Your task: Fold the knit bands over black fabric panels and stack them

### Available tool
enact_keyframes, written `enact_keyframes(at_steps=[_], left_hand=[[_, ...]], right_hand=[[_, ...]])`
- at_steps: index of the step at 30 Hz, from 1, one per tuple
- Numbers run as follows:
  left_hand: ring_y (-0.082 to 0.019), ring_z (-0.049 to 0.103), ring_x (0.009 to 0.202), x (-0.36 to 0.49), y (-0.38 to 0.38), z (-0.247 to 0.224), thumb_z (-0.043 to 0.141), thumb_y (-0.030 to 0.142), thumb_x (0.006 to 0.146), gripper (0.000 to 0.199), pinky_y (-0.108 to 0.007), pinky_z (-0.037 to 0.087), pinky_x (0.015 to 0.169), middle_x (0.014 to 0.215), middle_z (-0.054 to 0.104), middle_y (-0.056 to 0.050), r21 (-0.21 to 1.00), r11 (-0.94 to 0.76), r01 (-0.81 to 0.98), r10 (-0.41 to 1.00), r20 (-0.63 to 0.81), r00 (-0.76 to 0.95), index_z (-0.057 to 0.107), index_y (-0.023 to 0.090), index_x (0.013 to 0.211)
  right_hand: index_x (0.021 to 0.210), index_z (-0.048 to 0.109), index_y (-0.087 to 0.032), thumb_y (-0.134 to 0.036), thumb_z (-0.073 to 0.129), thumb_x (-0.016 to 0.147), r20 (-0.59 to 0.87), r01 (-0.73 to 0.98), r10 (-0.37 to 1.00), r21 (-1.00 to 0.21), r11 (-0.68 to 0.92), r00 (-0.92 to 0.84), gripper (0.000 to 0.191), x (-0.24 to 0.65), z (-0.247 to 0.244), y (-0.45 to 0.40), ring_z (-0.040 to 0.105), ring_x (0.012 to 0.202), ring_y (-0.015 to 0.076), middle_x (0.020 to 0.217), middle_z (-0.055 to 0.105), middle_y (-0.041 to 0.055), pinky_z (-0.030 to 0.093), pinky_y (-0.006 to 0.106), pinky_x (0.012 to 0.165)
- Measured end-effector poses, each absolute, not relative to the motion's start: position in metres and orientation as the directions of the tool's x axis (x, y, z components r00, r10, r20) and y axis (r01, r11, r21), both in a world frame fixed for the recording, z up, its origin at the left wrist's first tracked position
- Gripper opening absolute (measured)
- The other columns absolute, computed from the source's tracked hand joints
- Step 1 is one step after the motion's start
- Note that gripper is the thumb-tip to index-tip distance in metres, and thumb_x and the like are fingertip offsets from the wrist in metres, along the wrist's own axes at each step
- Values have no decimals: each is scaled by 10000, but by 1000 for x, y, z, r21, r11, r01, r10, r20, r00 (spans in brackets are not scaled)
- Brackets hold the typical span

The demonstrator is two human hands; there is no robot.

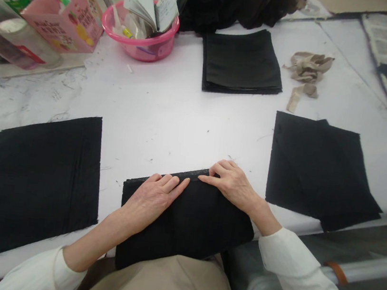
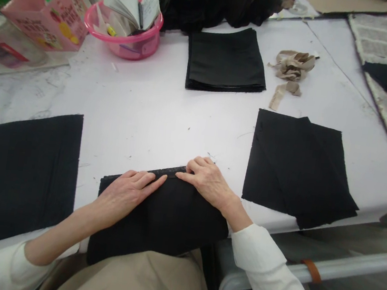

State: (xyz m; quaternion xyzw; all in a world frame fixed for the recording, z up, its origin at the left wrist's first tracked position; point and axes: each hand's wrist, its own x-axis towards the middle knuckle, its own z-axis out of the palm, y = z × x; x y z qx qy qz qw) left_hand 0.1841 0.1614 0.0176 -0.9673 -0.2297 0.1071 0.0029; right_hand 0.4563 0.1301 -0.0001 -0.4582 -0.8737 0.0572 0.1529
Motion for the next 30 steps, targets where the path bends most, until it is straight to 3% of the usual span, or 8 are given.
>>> enact_keyframes(at_steps=[3,8,15,23,30], left_hand=[[-205,554,989,188,163,17,393,49,931,576,-370,456,843,1070,563,-87,-64,-899,432,436,-206,876,275,150,1486],[-217,517,1105,194,163,18,363,32,929,546,-388,439,931,1176,539,-114,-71,-924,375,381,-210,900,307,125,1464],[-215,542,921,214,163,26,317,26,932,555,-394,464,815,1009,552,-80,-75,-927,367,374,-212,903,266,92,1481],[-201,525,1064,223,165,22,363,48,943,515,-357,425,919,1138,547,-86,12,-928,373,363,-211,908,326,146,1447],[-205,541,966,236,166,21,374,33,923,572,-357,449,829,1049,554,-74,-15,-935,354,349,-211,913,276,141,1476]], right_hand=[[1182,640,-302,-224,502,969,226,788,822,-239,568,-523,265,459,0,128,465,899,161,921,572,32,358,328,831],[1173,644,-302,-225,508,968,267,793,821,-232,563,-505,257,458,-3,126,461,895,161,902,568,27,356,323,816],[1157,653,-314,-240,518,966,273,791,826,-254,557,-493,246,465,-2,125,469,906,159,916,572,27,356,323,824],[1126,672,-325,-221,515,964,279,796,832,-259,547,-480,247,489,-1,125,480,884,148,912,590,22,362,317,826],[1138,664,-318,-199,516,961,289,806,826,-220,550,-484,259,504,1,122,482,895,149,917,593,21,372,310,827]])
